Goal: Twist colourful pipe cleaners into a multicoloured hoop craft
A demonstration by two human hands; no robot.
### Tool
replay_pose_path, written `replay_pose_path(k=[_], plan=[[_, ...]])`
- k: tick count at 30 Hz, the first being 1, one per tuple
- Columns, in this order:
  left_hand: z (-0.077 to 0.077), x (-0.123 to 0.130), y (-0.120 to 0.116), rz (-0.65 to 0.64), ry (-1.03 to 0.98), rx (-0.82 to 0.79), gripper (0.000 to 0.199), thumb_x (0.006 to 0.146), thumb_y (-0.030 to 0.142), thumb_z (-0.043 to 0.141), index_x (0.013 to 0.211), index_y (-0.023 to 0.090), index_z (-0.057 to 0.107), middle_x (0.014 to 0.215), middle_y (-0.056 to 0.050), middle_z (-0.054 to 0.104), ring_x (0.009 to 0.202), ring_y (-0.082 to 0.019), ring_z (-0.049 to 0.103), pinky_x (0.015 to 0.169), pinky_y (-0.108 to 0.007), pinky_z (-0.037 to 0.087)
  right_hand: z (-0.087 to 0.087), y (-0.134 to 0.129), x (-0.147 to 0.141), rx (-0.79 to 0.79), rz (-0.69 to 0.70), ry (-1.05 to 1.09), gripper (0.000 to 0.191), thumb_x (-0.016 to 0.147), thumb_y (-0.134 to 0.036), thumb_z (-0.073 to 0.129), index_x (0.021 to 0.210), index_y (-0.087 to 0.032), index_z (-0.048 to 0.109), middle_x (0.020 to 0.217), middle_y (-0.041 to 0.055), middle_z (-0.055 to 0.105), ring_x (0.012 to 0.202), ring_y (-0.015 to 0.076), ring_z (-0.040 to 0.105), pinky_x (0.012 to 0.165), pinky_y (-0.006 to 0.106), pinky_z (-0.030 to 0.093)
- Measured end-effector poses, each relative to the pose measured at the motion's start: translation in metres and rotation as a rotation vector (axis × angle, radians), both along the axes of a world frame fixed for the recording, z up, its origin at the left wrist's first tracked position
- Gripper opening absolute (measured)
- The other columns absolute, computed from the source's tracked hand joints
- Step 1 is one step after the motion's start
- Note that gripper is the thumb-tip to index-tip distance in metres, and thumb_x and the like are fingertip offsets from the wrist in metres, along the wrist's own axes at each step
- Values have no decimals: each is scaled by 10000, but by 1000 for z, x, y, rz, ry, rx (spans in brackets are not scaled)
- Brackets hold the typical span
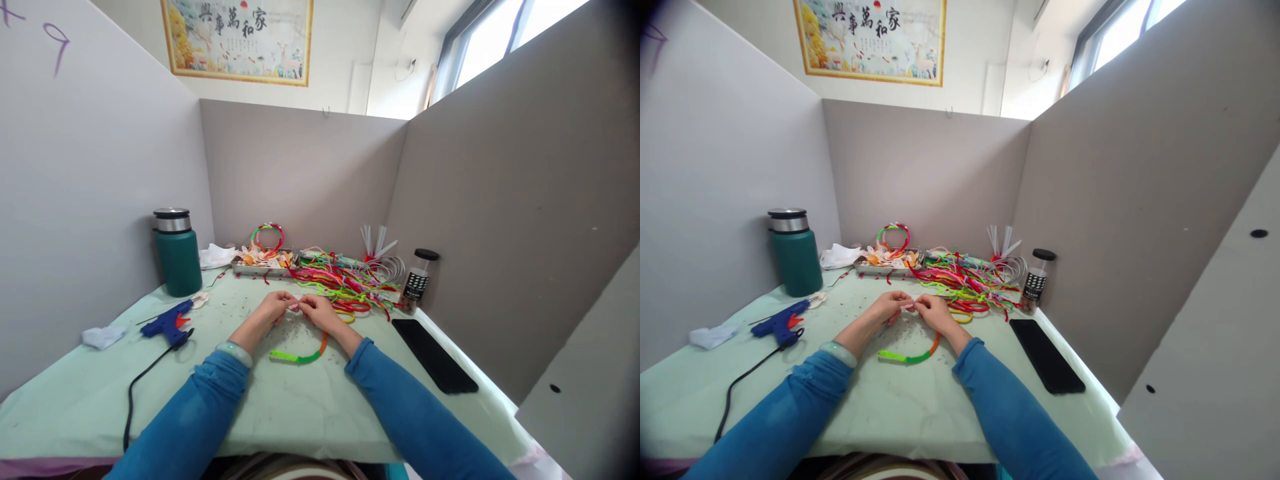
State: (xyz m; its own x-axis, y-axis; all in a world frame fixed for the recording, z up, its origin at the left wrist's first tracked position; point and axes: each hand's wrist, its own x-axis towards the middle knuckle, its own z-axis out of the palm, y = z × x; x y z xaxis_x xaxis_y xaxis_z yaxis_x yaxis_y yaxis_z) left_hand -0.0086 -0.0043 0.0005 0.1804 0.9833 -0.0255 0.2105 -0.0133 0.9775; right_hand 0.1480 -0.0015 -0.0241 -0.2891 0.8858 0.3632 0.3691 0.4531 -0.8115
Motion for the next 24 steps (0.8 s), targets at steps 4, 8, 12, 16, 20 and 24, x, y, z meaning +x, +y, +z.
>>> replay_pose_path(k=[4, 8, 12, 16, 20, 24], plan=[[-1, 0, 1, 6, 16, 28, 286, 670, 385, 694, 744, 145, 555, 409, 89, 433, 272, -23, 259, 325, -195, 156, -2, 2, 1, 15, 0, -12, 158, 812, -268, 521, 735, -177, 625, 595, -19, 539, 550, 106, 451, 529, 209, 332], [-1, 0, 2, 23, 55, 37, 291, 639, 355, 729, 746, 143, 562, 423, 83, 451, 281, -24, 273, 334, -192, 159, -3, 3, 1, 17, 1, -3, 153, 807, -271, 526, 716, -179, 606, 587, -22, 537, 557, 111, 457, 536, 213, 339], [-4, 2, 7, 26, 35, 83, 246, 600, 261, 746, 718, 136, 569, 536, 28, 576, 358, -39, 382, 376, -184, 251, -4, 4, 1, 15, -9, -2, 139, 800, -262, 526, 708, -184, 595, 581, -25, 534, 557, 112, 454, 533, 212, 336], [-10, 2, 13, 32, 47, 165, 226, 571, 219, 747, 677, 136, 567, 573, 9, 600, 472, -80, 492, 452, -187, 342, -4, 3, 1, 7, -15, 1, 141, 803, -267, 525, 710, -184, 591, 573, -26, 530, 552, 112, 452, 535, 212, 336], [-13, 1, 14, 28, 171, 205, 204, 628, 256, 710, 749, 140, 594, 568, 22, 582, 426, -70, 446, 436, -190, 322, -3, 3, 1, 7, -19, -4, 155, 802, -280, 533, 696, -180, 587, 566, -26, 524, 550, 111, 444, 533, 213, 329], [-13, -1, 14, 33, 314, 319, 138, 674, 229, 664, 777, 145, 626, 659, -12, 632, 511, -92, 509, 508, -199, 378, -2, 3, 1, 17, -31, -14, 171, 802, -282, 534, 671, -179, 575, 562, -27, 520, 546, 109, 434, 528, 214, 318]])
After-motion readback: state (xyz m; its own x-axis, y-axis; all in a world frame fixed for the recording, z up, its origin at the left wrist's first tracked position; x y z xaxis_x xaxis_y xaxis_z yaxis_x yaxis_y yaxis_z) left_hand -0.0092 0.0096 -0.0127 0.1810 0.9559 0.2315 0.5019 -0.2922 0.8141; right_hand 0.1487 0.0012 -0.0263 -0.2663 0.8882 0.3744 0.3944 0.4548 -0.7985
